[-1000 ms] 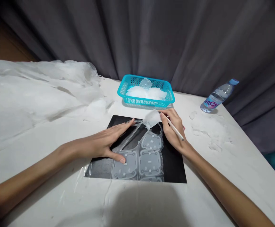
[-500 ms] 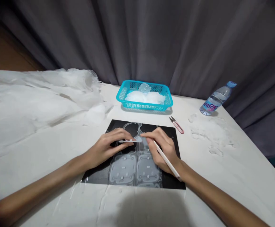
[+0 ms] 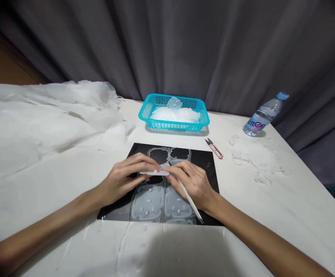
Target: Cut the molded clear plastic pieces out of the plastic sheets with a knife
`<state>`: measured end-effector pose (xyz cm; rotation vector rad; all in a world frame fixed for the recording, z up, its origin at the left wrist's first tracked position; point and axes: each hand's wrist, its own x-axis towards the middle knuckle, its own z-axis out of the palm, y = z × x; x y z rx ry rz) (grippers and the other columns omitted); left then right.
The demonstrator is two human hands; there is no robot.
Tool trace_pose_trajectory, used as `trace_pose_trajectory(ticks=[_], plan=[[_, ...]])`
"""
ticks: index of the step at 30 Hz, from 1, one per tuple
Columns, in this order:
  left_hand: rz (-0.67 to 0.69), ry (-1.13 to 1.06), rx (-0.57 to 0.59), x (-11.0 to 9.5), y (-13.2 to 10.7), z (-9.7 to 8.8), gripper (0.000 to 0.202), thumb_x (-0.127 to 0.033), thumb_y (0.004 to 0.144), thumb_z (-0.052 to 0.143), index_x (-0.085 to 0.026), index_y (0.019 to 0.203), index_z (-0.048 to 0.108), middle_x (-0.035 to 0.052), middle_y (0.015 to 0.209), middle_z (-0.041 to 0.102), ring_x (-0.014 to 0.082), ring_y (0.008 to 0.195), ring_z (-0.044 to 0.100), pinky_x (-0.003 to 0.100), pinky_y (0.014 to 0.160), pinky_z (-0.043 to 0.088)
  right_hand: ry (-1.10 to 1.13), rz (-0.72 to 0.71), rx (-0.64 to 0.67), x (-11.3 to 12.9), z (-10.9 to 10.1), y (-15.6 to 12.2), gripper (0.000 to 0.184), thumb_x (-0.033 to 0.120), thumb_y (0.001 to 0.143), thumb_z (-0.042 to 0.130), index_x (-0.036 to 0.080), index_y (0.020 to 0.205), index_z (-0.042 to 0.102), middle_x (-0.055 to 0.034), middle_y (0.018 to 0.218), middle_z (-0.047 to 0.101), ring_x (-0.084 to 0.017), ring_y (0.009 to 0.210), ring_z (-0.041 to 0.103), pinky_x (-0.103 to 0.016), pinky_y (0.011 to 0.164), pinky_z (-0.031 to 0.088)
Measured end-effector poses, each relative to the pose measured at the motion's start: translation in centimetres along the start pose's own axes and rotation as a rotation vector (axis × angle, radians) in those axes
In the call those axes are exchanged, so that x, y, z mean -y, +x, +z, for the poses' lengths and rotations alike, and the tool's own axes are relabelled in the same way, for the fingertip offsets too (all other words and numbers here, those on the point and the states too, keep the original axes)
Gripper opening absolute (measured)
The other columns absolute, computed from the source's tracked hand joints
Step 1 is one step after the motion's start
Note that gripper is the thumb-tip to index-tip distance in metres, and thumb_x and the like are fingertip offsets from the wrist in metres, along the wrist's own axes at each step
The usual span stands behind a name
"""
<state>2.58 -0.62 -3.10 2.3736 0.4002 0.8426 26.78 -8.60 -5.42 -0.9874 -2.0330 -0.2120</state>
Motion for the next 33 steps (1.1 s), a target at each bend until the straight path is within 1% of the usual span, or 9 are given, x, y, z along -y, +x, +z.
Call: trace_pose_trajectory(ticks=[4,10,17,20,22,24,26,29,33], plan=[[0.021,0.002,0.005,-0.3,0.1,0.1,0.026,-0.008,0.104,0.055,-0.021,0.121,0.072,0.0086,0.115,0.073,0.0195,0.108,0.068,0.034,0.095,0.057,0.007,-0.023,0.013,-0.1,0.0,-0.2,0.026,0.009,0.101,0.057,0.018,0.124,0.066,-0.0060,0.091,0.071,-0.016,0.078,0.069,-0.029,0.071,0.059],[0.025,0.005,0.000,-0.2,0.0,0.2,0.025,-0.010,0.104,0.056,-0.021,0.119,0.073,0.0088,0.114,0.074,0.0199,0.106,0.070,0.034,0.094,0.058,0.018,-0.036,0.002,0.0,-0.2,-0.1,0.024,0.007,0.099,0.059,0.014,0.121,0.066,-0.0076,0.090,0.072,-0.018,0.076,0.069,-0.029,0.070,0.059],[0.011,-0.007,0.012,-0.5,0.1,0.3,0.023,-0.012,0.105,0.057,-0.021,0.121,0.071,0.0090,0.114,0.073,0.0200,0.107,0.069,0.033,0.094,0.056,0.026,-0.028,0.010,-0.1,-0.1,-0.2,0.029,0.009,0.100,0.057,0.018,0.127,0.065,-0.0065,0.093,0.072,-0.017,0.078,0.070,-0.029,0.071,0.060],[-0.069,-0.042,0.033,-0.9,0.2,0.5,0.014,-0.019,0.105,0.061,-0.020,0.116,0.069,0.0078,0.114,0.072,0.0197,0.107,0.069,0.032,0.095,0.054,0.044,-0.038,0.004,0.0,-0.1,-0.2,0.025,0.010,0.100,0.060,0.016,0.124,0.065,-0.0074,0.092,0.073,-0.017,0.078,0.070,-0.029,0.070,0.059],[-0.188,-0.065,0.080,-1.3,0.2,0.7,0.011,-0.024,0.106,0.059,-0.020,0.114,0.066,0.0057,0.114,0.072,0.0185,0.105,0.069,0.030,0.093,0.053,0.068,-0.040,0.017,0.0,-0.1,-0.2,0.025,0.010,0.101,0.061,0.016,0.124,0.065,-0.0071,0.092,0.073,-0.017,0.079,0.070,-0.029,0.071,0.059],[-0.301,-0.081,0.112,-1.6,0.2,0.9,0.010,-0.027,0.108,0.056,-0.021,0.112,0.062,0.0034,0.110,0.072,0.0170,0.099,0.069,0.028,0.088,0.052,0.085,-0.011,0.018,0.1,-0.1,-0.1,0.024,0.012,0.101,0.062,0.017,0.125,0.064,-0.0068,0.093,0.073,-0.017,0.080,0.070,-0.029,0.072,0.059],[-0.377,-0.082,0.112,-1.9,0.2,0.9,0.013,-0.033,0.109,0.054,-0.021,0.110,0.060,0.0014,0.102,0.070,0.0158,0.089,0.068,0.027,0.080,0.050,0.078,0.050,0.006,0.1,-0.1,0.0,0.024,0.018,0.101,0.065,0.018,0.125,0.064,-0.0075,0.094,0.073,-0.019,0.082,0.069,-0.031,0.072,0.059],[-0.430,-0.094,0.082,-2.2,0.3,0.9,0.019,-0.040,0.108,0.055,-0.021,0.106,0.058,-0.0002,0.092,0.068,0.0148,0.078,0.064,0.026,0.071,0.048,0.032,0.097,0.025,0.1,0.1,0.2,0.032,0.031,0.100,0.070,0.017,0.127,0.061,-0.0094,0.096,0.072,-0.022,0.085,0.068,-0.035,0.073,0.060],[-0.442,-0.150,0.000,-2.4,0.6,1.0,0.021,-0.041,0.104,0.059,-0.021,0.100,0.057,-0.0014,0.087,0.065,0.0133,0.073,0.060,0.024,0.064,0.045,-0.040,0.071,0.082,0.1,0.4,0.1,0.028,0.027,0.102,0.066,0.016,0.128,0.060,-0.0101,0.098,0.071,-0.023,0.089,0.069,-0.036,0.076,0.060]])
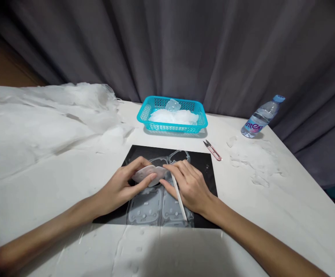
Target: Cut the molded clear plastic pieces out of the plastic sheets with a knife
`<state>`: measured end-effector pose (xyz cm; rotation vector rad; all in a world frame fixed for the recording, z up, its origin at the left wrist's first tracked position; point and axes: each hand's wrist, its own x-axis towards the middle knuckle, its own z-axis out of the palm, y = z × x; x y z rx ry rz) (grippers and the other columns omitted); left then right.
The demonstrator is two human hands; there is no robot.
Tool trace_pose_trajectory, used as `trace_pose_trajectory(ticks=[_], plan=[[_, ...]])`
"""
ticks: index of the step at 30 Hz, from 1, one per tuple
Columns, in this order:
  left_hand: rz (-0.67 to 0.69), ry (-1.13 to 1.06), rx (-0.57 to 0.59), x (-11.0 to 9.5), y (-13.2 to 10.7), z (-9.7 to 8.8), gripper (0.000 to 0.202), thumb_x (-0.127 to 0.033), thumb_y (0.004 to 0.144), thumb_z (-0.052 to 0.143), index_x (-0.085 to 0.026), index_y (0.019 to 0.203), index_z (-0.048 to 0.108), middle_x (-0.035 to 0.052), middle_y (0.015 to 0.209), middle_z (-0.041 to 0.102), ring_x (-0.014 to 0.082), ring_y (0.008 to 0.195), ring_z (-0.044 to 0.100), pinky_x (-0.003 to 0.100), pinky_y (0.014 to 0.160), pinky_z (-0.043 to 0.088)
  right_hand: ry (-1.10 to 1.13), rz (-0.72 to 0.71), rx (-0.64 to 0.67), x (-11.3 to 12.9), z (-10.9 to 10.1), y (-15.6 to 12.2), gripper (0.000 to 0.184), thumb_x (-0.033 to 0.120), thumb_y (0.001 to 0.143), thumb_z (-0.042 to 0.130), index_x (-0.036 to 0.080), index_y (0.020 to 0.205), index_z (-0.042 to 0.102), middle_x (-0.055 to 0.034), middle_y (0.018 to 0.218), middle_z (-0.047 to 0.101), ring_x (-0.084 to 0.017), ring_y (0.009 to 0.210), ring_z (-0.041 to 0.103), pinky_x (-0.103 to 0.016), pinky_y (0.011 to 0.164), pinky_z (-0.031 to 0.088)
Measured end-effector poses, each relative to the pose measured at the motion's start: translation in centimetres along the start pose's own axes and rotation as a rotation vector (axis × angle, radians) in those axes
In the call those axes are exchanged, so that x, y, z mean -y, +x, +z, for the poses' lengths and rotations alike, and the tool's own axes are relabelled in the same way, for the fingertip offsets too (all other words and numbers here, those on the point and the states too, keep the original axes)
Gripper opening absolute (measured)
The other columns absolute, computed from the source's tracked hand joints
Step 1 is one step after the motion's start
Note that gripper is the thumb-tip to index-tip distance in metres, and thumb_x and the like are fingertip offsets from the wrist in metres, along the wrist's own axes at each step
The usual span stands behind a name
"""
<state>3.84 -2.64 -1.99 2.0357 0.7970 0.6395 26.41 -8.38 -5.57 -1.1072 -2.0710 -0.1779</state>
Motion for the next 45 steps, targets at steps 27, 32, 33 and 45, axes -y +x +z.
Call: trace_pose_trajectory(ticks=[27,32,33,45], plan=[[-0.208,-0.470,-0.017,0.8,0.7,0.3,0.029,-0.046,0.096,0.070,-0.018,0.099,0.061,-0.0025,0.084,0.058,0.0123,0.073,0.055,0.023,0.066,0.043,0.027,-0.021,-0.011,0.0,0.0,0.0,0.007,0.011,0.102,0.059,0.016,0.105,0.063,-0.0064,0.086,0.069,-0.019,0.076,0.062,-0.033,0.071,0.053],[-0.219,-0.486,0.111,0.9,0.6,0.3,0.030,-0.042,0.089,0.079,-0.018,0.094,0.060,-0.0040,0.079,0.058,0.0117,0.070,0.054,0.022,0.064,0.041,0.034,-0.054,-0.002,0.0,-0.1,0.0,0.008,0.010,0.101,0.060,0.016,0.105,0.064,-0.0061,0.085,0.069,-0.019,0.077,0.063,-0.033,0.071,0.054],[-0.217,-0.456,0.115,0.8,0.6,0.4,0.028,-0.042,0.089,0.079,-0.018,0.095,0.064,-0.0034,0.080,0.060,0.0121,0.071,0.054,0.022,0.064,0.041,0.034,-0.064,0.001,0.0,-0.1,0.0,0.008,0.010,0.101,0.060,0.015,0.105,0.064,-0.0062,0.085,0.069,-0.019,0.077,0.063,-0.032,0.071,0.054],[-0.197,-0.150,0.068,0.2,0.7,0.5,0.032,-0.047,0.097,0.067,-0.017,0.087,0.070,-0.0021,0.074,0.070,0.0124,0.064,0.052,0.024,0.059,0.035,-0.025,-0.084,0.035,0.1,-0.1,0.1,0.009,0.011,0.102,0.058,0.014,0.106,0.066,-0.0058,0.084,0.068,-0.018,0.075,0.060,-0.032,0.070,0.052]])
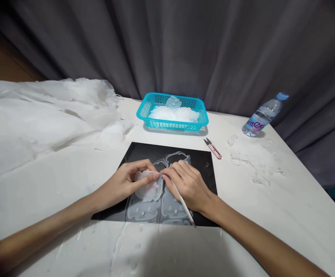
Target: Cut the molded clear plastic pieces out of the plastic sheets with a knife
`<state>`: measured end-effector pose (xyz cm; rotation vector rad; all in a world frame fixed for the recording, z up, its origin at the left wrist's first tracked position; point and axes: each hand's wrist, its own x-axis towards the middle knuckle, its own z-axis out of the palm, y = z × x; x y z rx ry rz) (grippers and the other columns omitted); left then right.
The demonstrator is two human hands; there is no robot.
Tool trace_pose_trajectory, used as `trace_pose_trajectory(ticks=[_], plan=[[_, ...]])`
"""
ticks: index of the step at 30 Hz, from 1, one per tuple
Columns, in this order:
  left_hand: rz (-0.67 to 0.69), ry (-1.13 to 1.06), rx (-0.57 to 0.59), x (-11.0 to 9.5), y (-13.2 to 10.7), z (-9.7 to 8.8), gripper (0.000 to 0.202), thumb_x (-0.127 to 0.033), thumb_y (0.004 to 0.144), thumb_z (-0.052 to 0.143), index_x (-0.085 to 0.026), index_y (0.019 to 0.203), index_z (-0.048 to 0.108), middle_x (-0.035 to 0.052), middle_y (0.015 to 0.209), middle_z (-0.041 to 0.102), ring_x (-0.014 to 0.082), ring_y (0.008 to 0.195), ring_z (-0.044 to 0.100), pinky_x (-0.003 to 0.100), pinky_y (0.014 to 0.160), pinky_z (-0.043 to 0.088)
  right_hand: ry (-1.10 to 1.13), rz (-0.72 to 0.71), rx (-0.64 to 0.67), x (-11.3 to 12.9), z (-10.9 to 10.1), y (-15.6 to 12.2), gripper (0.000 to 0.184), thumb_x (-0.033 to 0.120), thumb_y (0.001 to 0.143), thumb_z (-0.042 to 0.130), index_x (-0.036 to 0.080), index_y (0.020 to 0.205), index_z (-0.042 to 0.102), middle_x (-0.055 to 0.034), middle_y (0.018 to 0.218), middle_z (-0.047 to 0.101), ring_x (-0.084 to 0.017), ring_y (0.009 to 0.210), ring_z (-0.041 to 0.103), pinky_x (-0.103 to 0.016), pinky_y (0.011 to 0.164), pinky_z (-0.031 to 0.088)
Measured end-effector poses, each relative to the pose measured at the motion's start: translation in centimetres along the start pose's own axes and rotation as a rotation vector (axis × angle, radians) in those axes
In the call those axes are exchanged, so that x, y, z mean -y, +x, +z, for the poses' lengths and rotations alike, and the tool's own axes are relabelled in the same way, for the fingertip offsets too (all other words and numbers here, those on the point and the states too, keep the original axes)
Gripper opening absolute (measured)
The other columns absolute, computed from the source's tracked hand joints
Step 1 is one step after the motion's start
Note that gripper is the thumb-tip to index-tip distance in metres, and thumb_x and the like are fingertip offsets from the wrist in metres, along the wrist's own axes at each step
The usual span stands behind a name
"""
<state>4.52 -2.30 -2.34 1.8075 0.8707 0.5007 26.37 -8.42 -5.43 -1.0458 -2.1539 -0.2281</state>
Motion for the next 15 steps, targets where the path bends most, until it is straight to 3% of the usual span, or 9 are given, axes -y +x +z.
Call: trace_pose_trajectory(ticks=[10,12,15], plan=[[0.002,-0.015,-0.024,0.3,0.3,0.4,0.025,-0.039,0.096,0.066,-0.018,0.083,0.068,-0.0027,0.072,0.066,0.0111,0.062,0.049,0.023,0.057,0.034,-0.055,-0.015,-0.003,0.0,0.0,0.1,0.011,0.010,0.102,0.055,0.016,0.100,0.064,-0.0040,0.079,0.064,-0.018,0.073,0.056,-0.031,0.069,0.049],[-0.076,-0.149,-0.152,0.9,0.9,0.0,0.024,-0.039,0.091,0.069,-0.017,0.080,0.067,-0.0019,0.069,0.064,0.0118,0.061,0.051,0.023,0.055,0.036,-0.054,-0.013,-0.014,0.0,0.1,0.0,0.012,0.008,0.100,0.056,0.017,0.099,0.063,-0.0034,0.077,0.063,-0.018,0.072,0.056,-0.031,0.067,0.048],[-0.179,-0.389,-0.454,1.9,1.9,-1.3,0.027,-0.042,0.083,0.075,-0.018,0.081,0.063,-0.0005,0.069,0.064,0.0133,0.060,0.056,0.023,0.055,0.041,-0.028,-0.002,-0.048,-0.1,0.1,-0.1,0.012,0.006,0.099,0.056,0.017,0.098,0.062,-0.0028,0.075,0.062,-0.018,0.071,0.056,-0.031,0.066,0.049]])
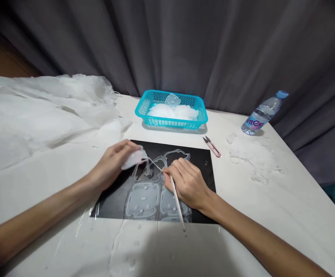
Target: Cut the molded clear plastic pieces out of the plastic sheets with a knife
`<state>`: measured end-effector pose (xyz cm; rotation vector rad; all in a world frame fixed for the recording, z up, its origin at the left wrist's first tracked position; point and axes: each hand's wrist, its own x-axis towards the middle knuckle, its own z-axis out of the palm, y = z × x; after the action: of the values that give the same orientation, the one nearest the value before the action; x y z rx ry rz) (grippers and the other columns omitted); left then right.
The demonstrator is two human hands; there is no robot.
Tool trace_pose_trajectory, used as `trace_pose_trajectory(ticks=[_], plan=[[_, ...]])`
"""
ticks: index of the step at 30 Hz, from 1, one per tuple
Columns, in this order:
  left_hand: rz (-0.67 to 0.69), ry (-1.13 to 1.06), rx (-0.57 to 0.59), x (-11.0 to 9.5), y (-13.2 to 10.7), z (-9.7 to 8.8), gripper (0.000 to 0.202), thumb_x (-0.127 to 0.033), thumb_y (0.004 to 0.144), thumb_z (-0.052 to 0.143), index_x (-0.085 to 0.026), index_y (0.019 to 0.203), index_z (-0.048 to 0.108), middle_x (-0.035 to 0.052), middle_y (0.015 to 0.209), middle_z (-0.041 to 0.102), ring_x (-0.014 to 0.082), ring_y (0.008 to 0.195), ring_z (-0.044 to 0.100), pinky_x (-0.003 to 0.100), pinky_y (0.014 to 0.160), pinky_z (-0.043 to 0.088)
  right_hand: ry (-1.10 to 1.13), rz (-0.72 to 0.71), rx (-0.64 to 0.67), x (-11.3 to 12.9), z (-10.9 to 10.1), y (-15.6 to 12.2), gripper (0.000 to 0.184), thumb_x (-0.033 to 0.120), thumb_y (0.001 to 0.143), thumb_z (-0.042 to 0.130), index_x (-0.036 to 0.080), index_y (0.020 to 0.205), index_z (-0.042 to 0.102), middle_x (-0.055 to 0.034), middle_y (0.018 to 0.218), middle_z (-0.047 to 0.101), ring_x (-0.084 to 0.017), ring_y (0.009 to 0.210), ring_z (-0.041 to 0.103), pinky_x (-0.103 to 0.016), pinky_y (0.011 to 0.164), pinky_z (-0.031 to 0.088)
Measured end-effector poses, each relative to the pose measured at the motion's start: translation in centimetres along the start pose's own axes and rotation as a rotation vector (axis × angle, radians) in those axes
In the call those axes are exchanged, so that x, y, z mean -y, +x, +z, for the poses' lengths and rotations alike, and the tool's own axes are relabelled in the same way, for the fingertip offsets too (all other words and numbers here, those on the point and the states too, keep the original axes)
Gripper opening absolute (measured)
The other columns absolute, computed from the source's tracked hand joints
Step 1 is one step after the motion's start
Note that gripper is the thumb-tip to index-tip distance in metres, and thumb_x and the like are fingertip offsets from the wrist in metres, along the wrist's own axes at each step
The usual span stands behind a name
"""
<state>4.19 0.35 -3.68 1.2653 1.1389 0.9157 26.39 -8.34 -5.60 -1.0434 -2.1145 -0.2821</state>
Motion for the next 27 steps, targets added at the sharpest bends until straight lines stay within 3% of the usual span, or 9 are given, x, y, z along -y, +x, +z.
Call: trace_pose_trajectory(ticks=[3,10,15,17,21,24,27], plan=[[0.004,-0.117,-0.041,-0.2,0.8,-1.1,0.033,-0.044,0.081,0.081,-0.020,0.091,0.061,-0.0005,0.077,0.068,0.0141,0.065,0.062,0.023,0.060,0.047,0.033,0.042,-0.017,-0.1,0.0,-0.1,0.012,0.006,0.098,0.057,0.017,0.098,0.061,-0.0027,0.076,0.061,-0.017,0.070,0.056,-0.031,0.067,0.049],[0.107,0.031,0.199,-2.1,-0.8,-1.1,0.031,-0.051,0.097,0.069,-0.022,0.099,0.058,-0.0012,0.078,0.068,0.0139,0.065,0.065,0.022,0.060,0.048,0.085,0.196,-0.028,-0.5,0.3,-0.4,0.013,0.009,0.101,0.056,0.018,0.109,0.062,-0.0064,0.090,0.068,-0.019,0.081,0.062,-0.034,0.076,0.053],[0.084,0.008,0.397,-1.8,-1.8,-0.7,0.034,-0.046,0.094,0.076,-0.022,0.104,0.053,0.0009,0.083,0.074,0.0178,0.074,0.072,0.024,0.064,0.053,0.195,0.344,-0.037,-0.8,0.4,-0.4,0.017,0.016,0.104,0.056,0.019,0.119,0.064,-0.0085,0.099,0.068,-0.021,0.094,0.065,-0.037,0.084,0.056],[0.075,0.010,0.444,-1.3,-2.2,-0.5,0.036,-0.042,0.091,0.080,-0.023,0.105,0.053,-0.0011,0.083,0.070,0.0160,0.073,0.070,0.023,0.063,0.051,0.261,0.307,-0.060,-0.8,0.1,-0.2,0.017,0.018,0.105,0.056,0.020,0.120,0.064,-0.0078,0.098,0.068,-0.021,0.091,0.065,-0.037,0.082,0.056],[0.111,0.034,0.465,-1.2,-3.0,0.1,0.030,-0.038,0.093,0.079,-0.021,0.099,0.055,-0.0053,0.077,0.057,0.0094,0.066,0.056,0.020,0.060,0.044,0.307,0.065,-0.018,-0.5,-0.5,0.0,0.018,0.025,0.101,0.065,0.017,0.117,0.064,-0.0080,0.092,0.069,-0.020,0.081,0.063,-0.034,0.073,0.055],[0.106,0.035,0.515,-1.5,-3.3,0.4,0.027,-0.037,0.096,0.075,-0.020,0.098,0.054,-0.0020,0.082,0.063,0.0113,0.071,0.058,0.022,0.064,0.042,0.251,-0.020,-0.019,-0.3,-0.5,0.1,0.015,0.020,0.098,0.069,0.015,0.111,0.064,-0.0079,0.087,0.071,-0.019,0.076,0.063,-0.032,0.069,0.054],[0.097,0.015,0.552,-1.6,-3.3,0.5,0.026,-0.036,0.098,0.073,-0.020,0.097,0.052,0.0014,0.089,0.069,0.0123,0.074,0.059,0.023,0.066,0.042,0.216,-0.007,-0.060,-0.3,-0.4,0.0,0.013,0.015,0.098,0.068,0.014,0.110,0.065,-0.0080,0.087,0.072,-0.018,0.076,0.064,-0.032,0.069,0.054]])
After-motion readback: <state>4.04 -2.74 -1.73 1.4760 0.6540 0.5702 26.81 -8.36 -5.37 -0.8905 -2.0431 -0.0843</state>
